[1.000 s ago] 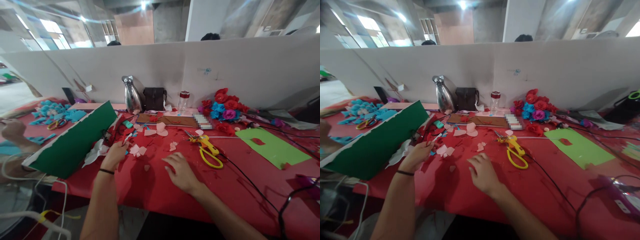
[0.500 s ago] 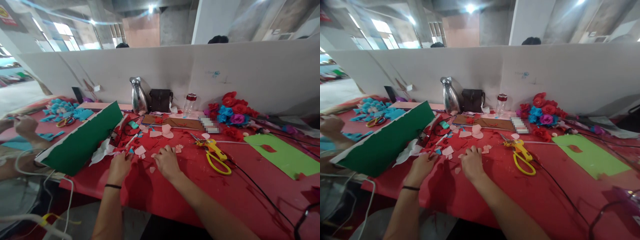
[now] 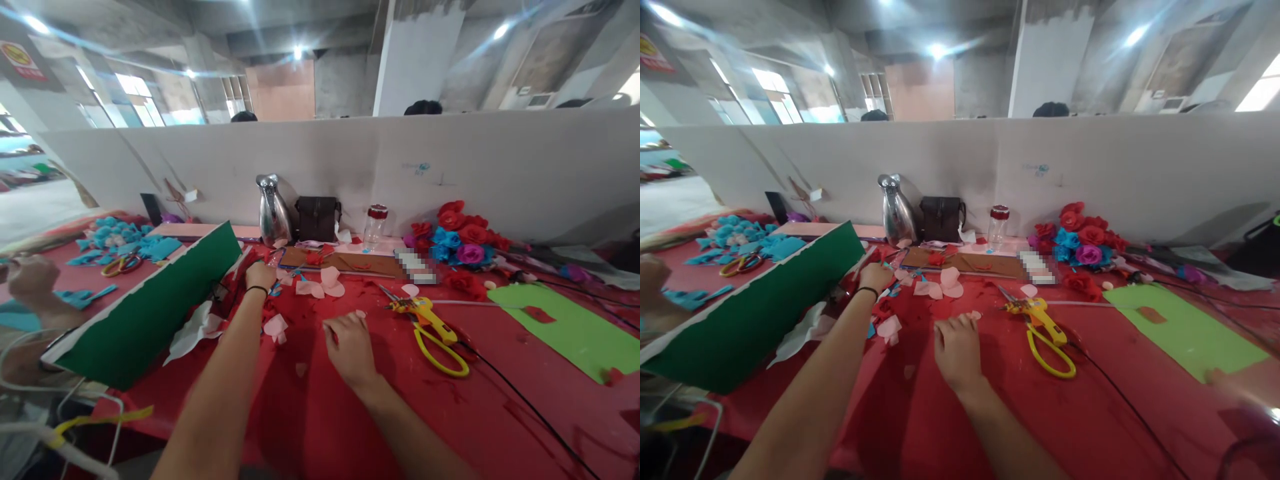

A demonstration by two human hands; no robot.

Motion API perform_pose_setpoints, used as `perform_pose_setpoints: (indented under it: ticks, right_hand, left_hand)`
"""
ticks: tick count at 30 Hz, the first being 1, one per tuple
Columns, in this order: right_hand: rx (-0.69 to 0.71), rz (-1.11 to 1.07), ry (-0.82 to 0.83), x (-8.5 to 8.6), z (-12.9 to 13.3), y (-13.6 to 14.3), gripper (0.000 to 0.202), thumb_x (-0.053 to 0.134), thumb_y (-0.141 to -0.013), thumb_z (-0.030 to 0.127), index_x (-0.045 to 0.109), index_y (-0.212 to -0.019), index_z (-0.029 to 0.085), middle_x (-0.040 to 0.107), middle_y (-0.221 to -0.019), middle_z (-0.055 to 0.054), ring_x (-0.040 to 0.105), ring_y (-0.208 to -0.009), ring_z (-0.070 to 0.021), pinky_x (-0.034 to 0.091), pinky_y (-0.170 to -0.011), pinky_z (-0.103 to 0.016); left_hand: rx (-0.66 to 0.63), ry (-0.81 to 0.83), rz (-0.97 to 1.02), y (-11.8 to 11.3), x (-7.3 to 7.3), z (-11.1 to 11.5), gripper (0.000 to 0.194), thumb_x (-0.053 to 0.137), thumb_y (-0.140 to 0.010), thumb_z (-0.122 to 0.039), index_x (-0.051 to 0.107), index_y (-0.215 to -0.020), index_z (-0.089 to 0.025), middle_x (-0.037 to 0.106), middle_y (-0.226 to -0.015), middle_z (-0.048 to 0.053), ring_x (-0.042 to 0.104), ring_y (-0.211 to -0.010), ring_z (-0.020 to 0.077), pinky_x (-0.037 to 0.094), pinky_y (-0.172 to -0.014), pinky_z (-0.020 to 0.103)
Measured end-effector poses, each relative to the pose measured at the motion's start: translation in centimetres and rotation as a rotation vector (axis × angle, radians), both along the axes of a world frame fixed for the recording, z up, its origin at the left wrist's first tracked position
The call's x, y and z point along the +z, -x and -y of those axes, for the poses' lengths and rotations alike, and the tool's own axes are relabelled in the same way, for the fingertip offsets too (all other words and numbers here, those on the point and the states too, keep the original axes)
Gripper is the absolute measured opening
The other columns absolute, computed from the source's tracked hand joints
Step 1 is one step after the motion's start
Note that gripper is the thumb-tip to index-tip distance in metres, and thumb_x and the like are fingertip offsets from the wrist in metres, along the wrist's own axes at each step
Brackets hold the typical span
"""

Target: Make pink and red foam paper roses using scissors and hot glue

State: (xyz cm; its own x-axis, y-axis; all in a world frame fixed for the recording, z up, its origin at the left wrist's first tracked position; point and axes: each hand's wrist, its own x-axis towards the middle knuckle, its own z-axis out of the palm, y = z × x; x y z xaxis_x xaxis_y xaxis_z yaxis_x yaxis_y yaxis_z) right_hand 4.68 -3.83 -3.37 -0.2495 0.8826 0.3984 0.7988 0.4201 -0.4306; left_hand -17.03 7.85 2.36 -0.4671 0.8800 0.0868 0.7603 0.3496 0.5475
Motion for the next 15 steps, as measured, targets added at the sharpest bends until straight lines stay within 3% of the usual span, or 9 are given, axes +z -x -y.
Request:
perform_pose_setpoints:
  ticks: [4,9,12,15]
  right_hand:
    - [-0.003,-0.058,-0.094,-0.3,-0.1,0.0,0.021,0.047,-0.086,0.018,0.067,-0.082,0.021,0.068,-0.077,-0.004,0.052,-0.079,-0.0206,0.030,-0.085,-0.036]
    - [-0.008,-0.221,-0.157,-0.4,-0.2,0.1,0.023,0.043,-0.087,0.015,0.065,-0.093,0.018,0.068,-0.086,-0.006,0.053,-0.081,-0.0208,0.034,-0.084,-0.037]
    - [0.002,-0.298,-0.159,-0.4,-0.2,-0.1,0.025,0.040,-0.088,0.014,0.063,-0.096,0.018,0.068,-0.088,-0.007,0.056,-0.083,-0.0205,0.038,-0.084,-0.037]
    - [0.044,-0.312,-0.188,-0.2,0.0,-0.2,0.026,0.038,-0.090,0.016,0.062,-0.100,0.019,0.068,-0.088,-0.007,0.057,-0.081,-0.0200,0.040,-0.081,-0.035]
  left_hand:
    - [0.069,0.084,-0.037,-0.4,-1.3,-2.8,0.030,0.064,-0.064,-0.021,0.067,-0.088,-0.002,0.064,-0.102,0.031,0.061,-0.098,0.0377,0.046,-0.067,0.034]
    - [0.061,0.115,-0.062,0.7,-2.7,-3.8,0.029,0.061,-0.067,-0.021,0.067,-0.092,-0.008,0.066,-0.103,0.025,0.062,-0.100,0.0336,0.047,-0.071,0.032]
    - [0.032,0.117,-0.058,1.0,-2.7,-3.7,0.023,0.067,-0.062,-0.021,0.067,-0.083,-0.011,0.068,-0.096,0.022,0.062,-0.096,0.0341,0.046,-0.070,0.033]
    - [0.008,0.083,-0.039,1.0,-1.6,-3.1,0.014,0.066,-0.064,-0.023,0.065,-0.072,-0.013,0.069,-0.085,0.021,0.063,-0.090,0.0350,0.046,-0.065,0.034]
